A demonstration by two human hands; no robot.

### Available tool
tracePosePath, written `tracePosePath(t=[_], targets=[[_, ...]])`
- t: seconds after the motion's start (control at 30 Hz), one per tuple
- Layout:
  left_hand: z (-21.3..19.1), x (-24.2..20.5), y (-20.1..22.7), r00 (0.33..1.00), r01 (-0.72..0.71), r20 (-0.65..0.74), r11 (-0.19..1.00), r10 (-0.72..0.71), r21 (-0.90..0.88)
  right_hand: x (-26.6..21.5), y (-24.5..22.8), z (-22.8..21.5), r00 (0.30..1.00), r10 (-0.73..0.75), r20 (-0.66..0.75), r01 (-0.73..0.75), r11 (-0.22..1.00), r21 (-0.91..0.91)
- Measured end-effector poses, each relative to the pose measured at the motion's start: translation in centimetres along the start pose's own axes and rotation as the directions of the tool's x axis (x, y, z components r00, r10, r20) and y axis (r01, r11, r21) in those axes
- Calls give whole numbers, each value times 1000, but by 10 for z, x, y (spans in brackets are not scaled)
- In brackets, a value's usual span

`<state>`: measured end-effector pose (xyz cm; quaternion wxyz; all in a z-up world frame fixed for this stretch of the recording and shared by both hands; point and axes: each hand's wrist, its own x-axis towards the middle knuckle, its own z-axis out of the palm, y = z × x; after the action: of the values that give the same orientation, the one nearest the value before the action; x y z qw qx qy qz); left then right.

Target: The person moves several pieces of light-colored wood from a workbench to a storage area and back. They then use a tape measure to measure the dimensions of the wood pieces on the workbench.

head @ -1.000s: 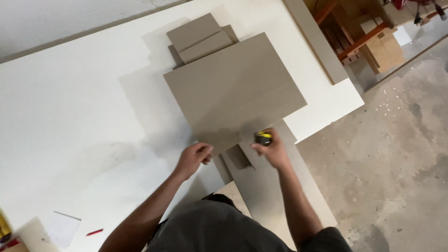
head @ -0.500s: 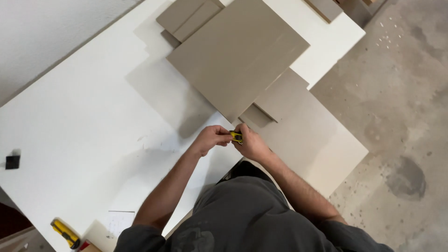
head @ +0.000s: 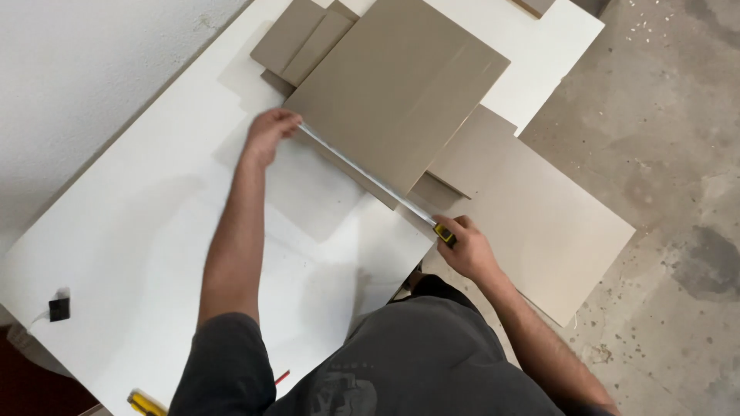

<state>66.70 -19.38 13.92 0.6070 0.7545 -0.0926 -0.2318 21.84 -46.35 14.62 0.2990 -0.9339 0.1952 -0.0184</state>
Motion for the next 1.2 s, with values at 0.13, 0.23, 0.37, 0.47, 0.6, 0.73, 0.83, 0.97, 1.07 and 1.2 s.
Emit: tracePosePath(t=[0.13,0.23,0.37,0.47,0.6,0.73,0.83,0.97,1.07,1.2], targets=[[-43,58,-23,995,35,-99,989,-21,146,15,-4,18,999,51,11,-51,998,40],[-50,88,-59,987,64,-157,954,-18,292,31,-19,32,998,53,-16,-52,997,62],[-48,107,-93,982,45,-189,981,-9,188,38,-22,34,997,79,-10,-78,995,63],[-38,99,-90,979,34,-204,986,-1,163,32,-9,42,994,109,-16,-108,992,63],[-29,83,-67,964,-27,-255,985,70,169,27,-6,49,992,113,-53,-110,993,50],[-27,86,-76,951,-29,-293,973,97,228,25,-7,52,992,97,-85,-92,994,64],[-19,75,-70,942,-82,-302,976,142,204,25,-6,53,993,89,-73,-86,995,47],[-19,71,-75,925,-106,-331,963,186,247,25,-5,56,992,111,-56,-108,993,50],[-17,61,-70,926,-105,-331,966,181,236,24,-7,53,992,116,-46,-113,992,57],[-15,46,-58,939,-84,-313,977,143,194,25,-7,53,993,109,-36,-107,993,50]])
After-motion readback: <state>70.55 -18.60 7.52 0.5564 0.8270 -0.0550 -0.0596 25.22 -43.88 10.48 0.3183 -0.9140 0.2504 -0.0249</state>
